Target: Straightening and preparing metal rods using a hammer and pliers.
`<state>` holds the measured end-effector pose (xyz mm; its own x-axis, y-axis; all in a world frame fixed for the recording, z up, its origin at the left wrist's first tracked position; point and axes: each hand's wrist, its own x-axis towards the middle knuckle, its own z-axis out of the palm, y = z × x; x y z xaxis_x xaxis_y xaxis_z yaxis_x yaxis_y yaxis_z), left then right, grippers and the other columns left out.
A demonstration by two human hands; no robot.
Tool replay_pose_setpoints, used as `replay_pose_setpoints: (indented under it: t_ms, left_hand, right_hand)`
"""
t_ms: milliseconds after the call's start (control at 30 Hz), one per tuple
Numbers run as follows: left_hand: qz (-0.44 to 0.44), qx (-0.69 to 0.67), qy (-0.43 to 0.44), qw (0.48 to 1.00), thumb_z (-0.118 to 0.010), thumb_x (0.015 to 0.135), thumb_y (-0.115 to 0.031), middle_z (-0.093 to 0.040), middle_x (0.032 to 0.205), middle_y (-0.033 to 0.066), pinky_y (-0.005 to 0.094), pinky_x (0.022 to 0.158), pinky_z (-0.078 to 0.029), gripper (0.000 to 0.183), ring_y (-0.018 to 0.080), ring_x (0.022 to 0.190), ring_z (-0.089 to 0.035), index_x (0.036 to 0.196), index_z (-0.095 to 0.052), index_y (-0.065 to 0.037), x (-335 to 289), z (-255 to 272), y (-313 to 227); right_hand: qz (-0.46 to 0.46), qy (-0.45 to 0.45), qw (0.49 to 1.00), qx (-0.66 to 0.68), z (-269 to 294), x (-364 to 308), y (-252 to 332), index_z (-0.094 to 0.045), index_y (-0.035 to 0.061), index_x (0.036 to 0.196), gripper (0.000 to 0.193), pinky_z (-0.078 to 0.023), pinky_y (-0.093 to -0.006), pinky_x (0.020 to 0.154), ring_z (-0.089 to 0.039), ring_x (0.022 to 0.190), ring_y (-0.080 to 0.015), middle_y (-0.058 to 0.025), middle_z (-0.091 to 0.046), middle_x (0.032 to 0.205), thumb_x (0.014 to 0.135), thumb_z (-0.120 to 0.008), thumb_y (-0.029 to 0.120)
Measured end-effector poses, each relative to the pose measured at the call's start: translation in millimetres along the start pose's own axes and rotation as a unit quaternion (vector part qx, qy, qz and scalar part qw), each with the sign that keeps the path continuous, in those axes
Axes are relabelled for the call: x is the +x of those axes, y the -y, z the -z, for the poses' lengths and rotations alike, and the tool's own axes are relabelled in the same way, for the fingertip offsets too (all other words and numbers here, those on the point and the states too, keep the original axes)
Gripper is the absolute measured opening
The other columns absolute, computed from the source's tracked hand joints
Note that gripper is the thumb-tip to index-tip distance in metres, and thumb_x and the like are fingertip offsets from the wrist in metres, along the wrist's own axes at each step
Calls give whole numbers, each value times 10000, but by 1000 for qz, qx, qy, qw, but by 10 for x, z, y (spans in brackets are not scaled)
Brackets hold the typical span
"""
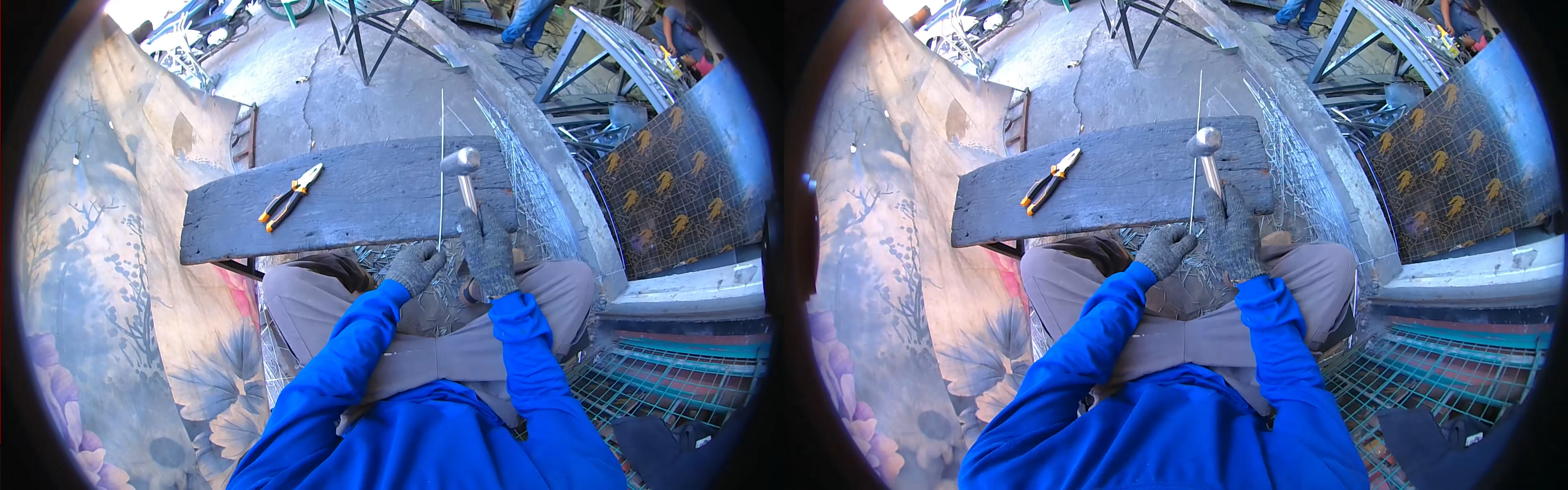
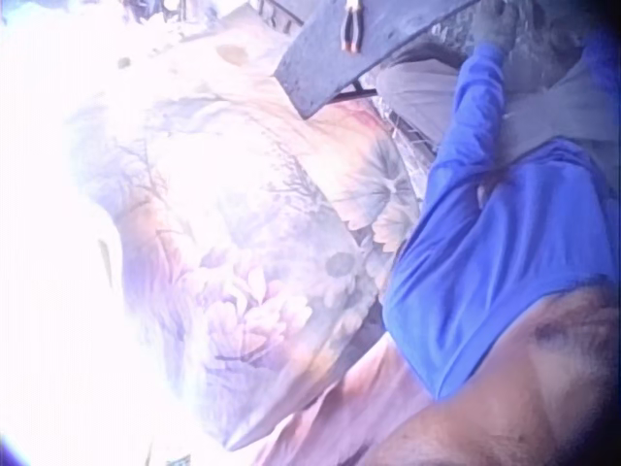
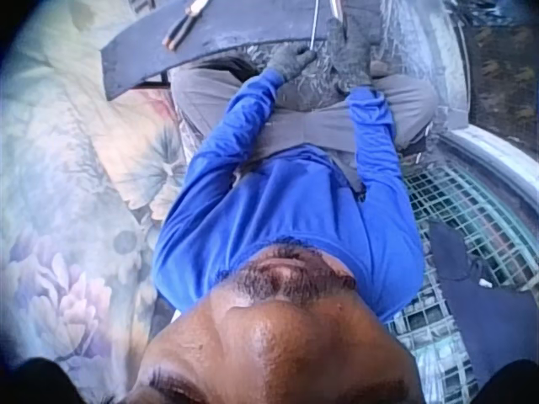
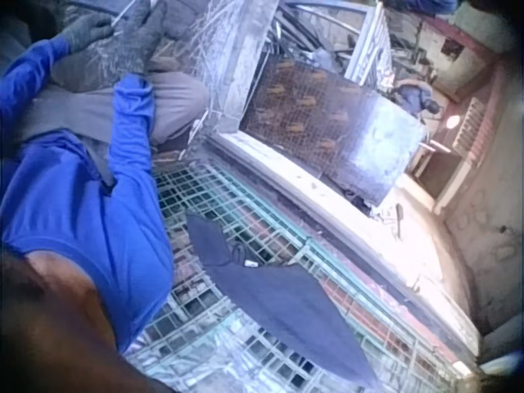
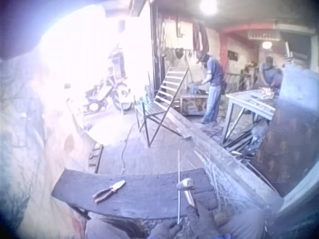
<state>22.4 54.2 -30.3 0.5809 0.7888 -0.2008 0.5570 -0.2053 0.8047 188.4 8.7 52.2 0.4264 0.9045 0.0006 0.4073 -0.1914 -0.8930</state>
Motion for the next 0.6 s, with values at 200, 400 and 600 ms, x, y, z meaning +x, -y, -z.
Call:
replay_pose_setpoints:
  t_ms: [200,400,600]
  left_hand:
    - [-14,-54,23,998,-588,949,-414,-675,934,237,503,798,-495,392,433,913,-645,986,-669,-32,65,3,29]
    - [10,-48,47,998,-586,955,-403,-661,958,237,478,813,-490,398,422,934,-631,986,-674,-17,52,73,52]
    - [2,-80,43,996,-591,957,-407,-671,952,230,473,808,-493,400,400,928,-649,1000,-683,-20,93,62,110]
  right_hand:
    - [0,15,995,-94,-35,127,-239,-578,4,983,378,-463,-396,630,-537,645,-215,-122,-552,727,1017,-570,381]
    - [-56,54,994,-81,62,-13,-9,-578,26,1124,407,-517,-524,750,-645,922,-490,-294,-658,938,1003,-555,413]
    - [-21,111,985,-130,-6,-130,2,-569,48,1264,455,-514,-544,741,-650,927,-498,-294,-669,959,1001,-558,420]
